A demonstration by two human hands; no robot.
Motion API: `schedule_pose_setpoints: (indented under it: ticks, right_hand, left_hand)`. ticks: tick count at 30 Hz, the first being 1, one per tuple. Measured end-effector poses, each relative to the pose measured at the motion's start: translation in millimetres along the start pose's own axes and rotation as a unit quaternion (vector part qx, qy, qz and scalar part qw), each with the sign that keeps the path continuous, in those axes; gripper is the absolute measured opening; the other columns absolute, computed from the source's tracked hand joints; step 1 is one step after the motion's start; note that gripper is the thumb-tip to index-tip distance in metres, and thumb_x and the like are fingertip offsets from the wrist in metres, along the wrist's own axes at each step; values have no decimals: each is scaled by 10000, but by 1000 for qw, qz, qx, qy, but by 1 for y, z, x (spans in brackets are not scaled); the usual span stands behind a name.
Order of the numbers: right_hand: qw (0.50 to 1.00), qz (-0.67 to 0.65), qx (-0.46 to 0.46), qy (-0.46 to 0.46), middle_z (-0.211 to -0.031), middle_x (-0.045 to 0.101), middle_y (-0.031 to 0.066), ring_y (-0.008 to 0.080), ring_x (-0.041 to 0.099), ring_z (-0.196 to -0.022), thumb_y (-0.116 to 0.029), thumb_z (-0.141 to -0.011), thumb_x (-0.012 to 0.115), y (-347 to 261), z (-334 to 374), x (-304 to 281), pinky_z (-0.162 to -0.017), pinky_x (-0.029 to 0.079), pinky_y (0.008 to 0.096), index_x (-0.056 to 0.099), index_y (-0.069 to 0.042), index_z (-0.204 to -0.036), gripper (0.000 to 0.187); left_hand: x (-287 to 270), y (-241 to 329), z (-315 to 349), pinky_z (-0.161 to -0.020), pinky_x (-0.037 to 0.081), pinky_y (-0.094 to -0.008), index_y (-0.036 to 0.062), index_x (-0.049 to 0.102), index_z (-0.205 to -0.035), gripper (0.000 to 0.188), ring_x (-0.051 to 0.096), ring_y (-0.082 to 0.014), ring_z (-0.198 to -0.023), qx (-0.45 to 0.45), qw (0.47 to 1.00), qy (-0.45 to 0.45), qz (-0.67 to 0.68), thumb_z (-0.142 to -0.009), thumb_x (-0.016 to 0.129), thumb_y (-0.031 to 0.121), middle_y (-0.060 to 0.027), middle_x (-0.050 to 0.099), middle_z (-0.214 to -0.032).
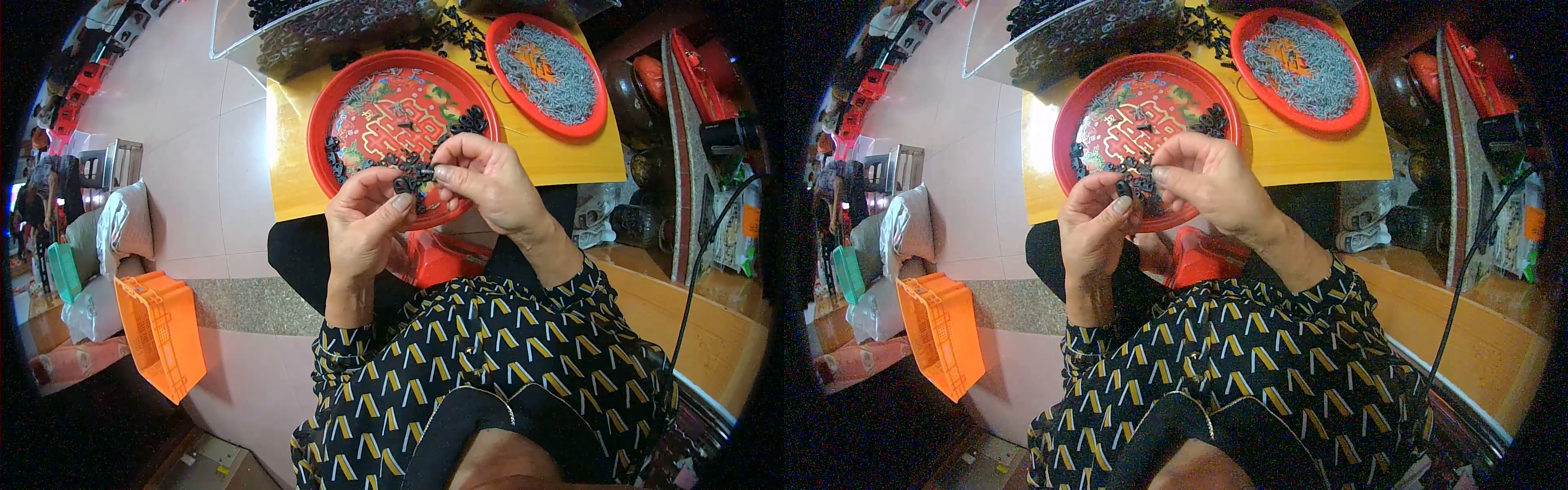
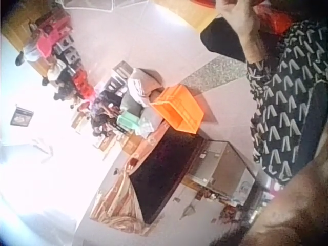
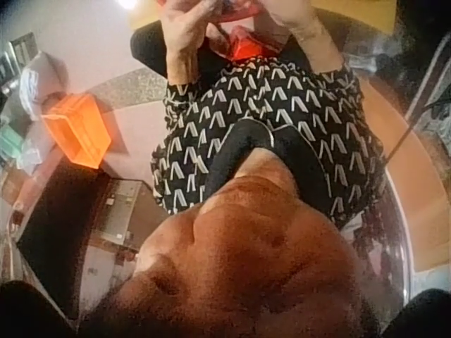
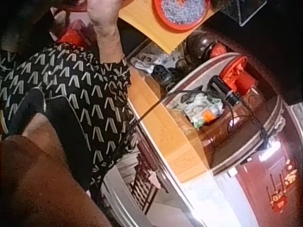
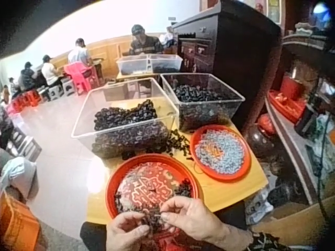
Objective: The person assembles plastic clips by inserting small pins into them by hand over a tray.
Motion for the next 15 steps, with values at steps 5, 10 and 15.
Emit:
schedule_pose_setpoints:
  ticks: [5, 10, 15]
  right_hand:
    - [992, 123, 17, 23, -722, 542, 0, 36, 517, -618, -13, -763, 562, -4, 2, 8, -522, 436, 156, 537, -10, -854, 94]
    - [994, 108, -3, 1, -728, 542, -8, 37, 506, -654, -3, -748, 561, -1, 1, 7, -567, 424, 166, 537, 4, -834, 89]
    - [993, 121, -1, -6, -750, 527, -5, 40, 498, -679, 21, -750, 564, 0, 1, 5, -597, 422, 164, 533, 10, -849, 104]
  left_hand:
    - [3, 0, 2, -595, 497, -227, -30, 520, -970, 270, 569, -118, -647, 40, 998, 28, -33, -716, 609, -52, -66, 578, -757]
    - [4, 0, 2, -592, 492, -219, -34, 526, -978, 283, 568, -112, -656, 30, 998, 13, -53, -713, 624, -36, -72, 585, -785]
    - [5, -1, 2, -595, 473, -207, -36, 530, -974, 276, 560, -102, -663, 34, 996, 16, -75, -714, 621, -43, -65, 584, -787]
Point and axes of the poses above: each hand's wrist, its own z-axis away from the middle knuckle, its own x-axis out of the palm, y = z × x, the point moved 1 cm from there along -z, towards the middle knuckle
